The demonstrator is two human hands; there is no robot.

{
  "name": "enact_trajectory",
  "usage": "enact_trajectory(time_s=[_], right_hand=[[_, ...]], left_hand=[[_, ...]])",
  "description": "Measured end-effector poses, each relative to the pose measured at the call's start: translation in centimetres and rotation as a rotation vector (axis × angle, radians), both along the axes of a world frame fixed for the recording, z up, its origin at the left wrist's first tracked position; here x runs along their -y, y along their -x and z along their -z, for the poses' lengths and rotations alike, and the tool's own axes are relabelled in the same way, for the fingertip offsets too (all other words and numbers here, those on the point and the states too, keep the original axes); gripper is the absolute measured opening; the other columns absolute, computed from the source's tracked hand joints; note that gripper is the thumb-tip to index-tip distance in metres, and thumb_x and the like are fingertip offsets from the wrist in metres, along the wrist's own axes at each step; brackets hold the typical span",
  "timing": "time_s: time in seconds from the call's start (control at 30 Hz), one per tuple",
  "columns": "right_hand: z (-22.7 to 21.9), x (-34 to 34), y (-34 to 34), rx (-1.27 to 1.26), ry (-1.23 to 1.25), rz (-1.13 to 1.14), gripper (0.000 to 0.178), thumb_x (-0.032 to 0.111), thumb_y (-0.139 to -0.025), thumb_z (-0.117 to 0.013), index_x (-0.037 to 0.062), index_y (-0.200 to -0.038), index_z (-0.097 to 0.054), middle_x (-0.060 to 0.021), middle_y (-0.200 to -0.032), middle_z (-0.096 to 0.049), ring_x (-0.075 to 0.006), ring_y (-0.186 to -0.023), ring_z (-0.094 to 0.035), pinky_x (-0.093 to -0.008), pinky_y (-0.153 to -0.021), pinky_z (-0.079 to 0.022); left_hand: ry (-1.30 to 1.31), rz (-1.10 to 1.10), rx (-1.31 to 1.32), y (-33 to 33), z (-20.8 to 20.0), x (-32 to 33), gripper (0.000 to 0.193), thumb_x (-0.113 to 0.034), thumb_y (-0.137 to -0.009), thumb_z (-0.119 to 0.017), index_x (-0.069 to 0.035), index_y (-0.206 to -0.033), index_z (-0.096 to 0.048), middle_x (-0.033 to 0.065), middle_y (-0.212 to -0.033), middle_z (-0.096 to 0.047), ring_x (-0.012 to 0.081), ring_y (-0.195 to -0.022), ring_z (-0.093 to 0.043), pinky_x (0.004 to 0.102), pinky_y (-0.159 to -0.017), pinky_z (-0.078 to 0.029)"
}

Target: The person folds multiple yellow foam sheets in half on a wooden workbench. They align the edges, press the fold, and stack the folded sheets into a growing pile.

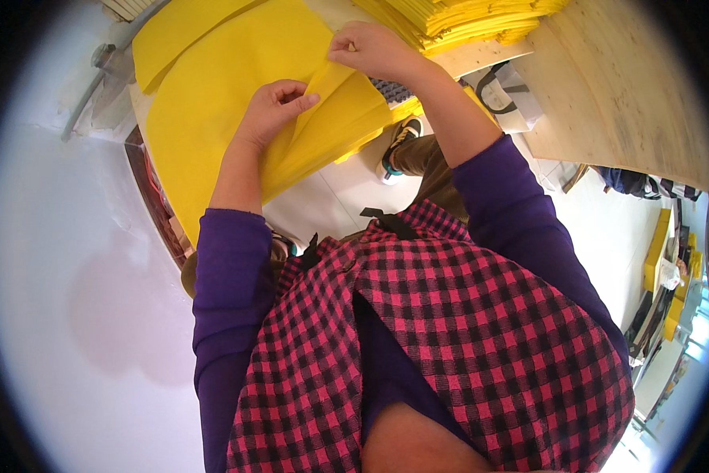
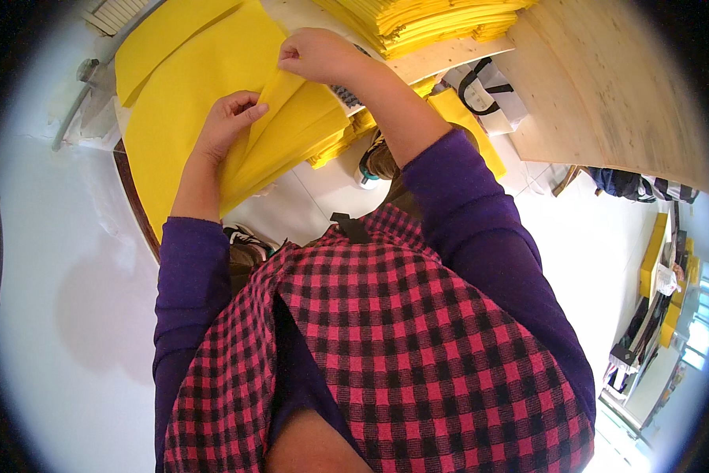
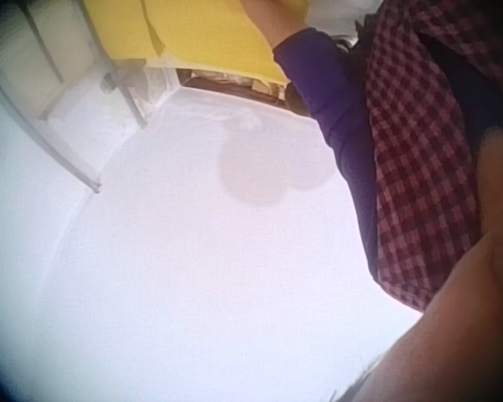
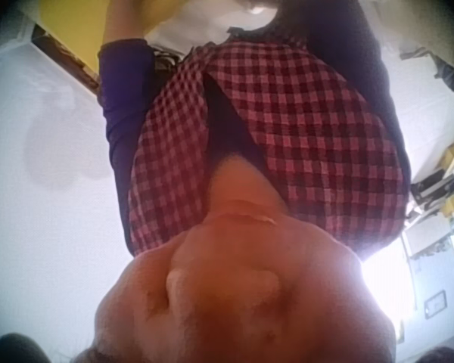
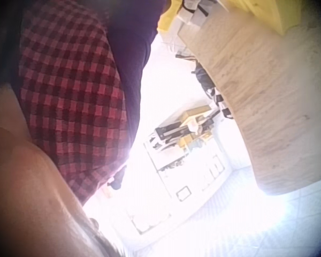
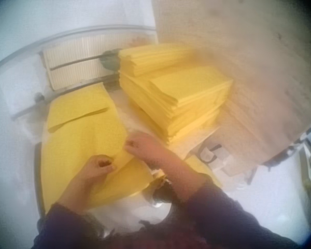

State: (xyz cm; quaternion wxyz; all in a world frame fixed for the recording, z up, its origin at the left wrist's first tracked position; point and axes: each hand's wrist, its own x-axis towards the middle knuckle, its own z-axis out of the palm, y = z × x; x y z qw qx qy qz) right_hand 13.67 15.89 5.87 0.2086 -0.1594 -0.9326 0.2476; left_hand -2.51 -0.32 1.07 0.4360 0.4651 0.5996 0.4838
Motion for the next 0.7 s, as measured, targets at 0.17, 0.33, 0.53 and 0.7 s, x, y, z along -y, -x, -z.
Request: enact_trajectory(time_s=[0.17, 0.33, 0.53, 0.7], right_hand=[[0.9, 0.1, -0.4, -0.137, 0.107, 0.064, 0.023, 0.025, -0.080, -0.065, 0.0045, -0.089, -0.069, -0.0106, -0.083, -0.065, -0.0241, -0.074, -0.061, -0.0344, -0.067, -0.048], [1.6, -0.4, -4.5, 0.048, 0.423, 0.016, 0.021, 0.022, -0.076, -0.073, 0.0070, -0.090, -0.069, -0.0022, -0.081, -0.061, -0.0139, -0.070, -0.054, -0.0276, -0.065, -0.046], [3.0, -0.1, -7.2, 0.140, 0.307, -0.156, 0.016, 0.007, -0.077, -0.072, 0.0061, -0.090, -0.064, 0.0022, -0.089, -0.049, -0.0091, -0.072, -0.047, -0.0213, -0.064, -0.041], [3.6, -0.2, -6.8, 0.156, 0.386, -0.119, 0.011, 0.007, -0.079, -0.070, 0.0043, -0.088, -0.064, 0.0010, -0.088, -0.052, -0.0096, -0.077, -0.054, -0.0220, -0.067, -0.045]], left_hand=[[0.034, 0.003, -0.059, 0.3, 0.4, -0.2, 0.022, -0.017, -0.081, -0.070, 0.002, -0.091, -0.067, -0.0003, -0.077, -0.063, 0.0072, -0.069, -0.055, 0.0231, -0.065, -0.045], [0.004, -0.022, -0.111, 0.6, 0.9, -0.2, 0.019, -0.015, -0.081, -0.068, 0.002, -0.090, -0.066, -0.0002, -0.076, -0.063, 0.0070, -0.068, -0.055, 0.0232, -0.064, -0.045], [0.000, -0.028, -0.067, 0.4, 0.9, -0.2, 0.019, -0.015, -0.082, -0.068, 0.002, -0.090, -0.067, -0.0006, -0.075, -0.063, 0.0067, -0.068, -0.054, 0.0227, -0.064, -0.044], [-0.004, -0.024, -0.062, 0.4, 0.9, -0.2, 0.019, -0.015, -0.082, -0.068, 0.002, -0.091, -0.067, -0.0008, -0.076, -0.063, 0.0063, -0.068, -0.054, 0.0222, -0.064, -0.044]])
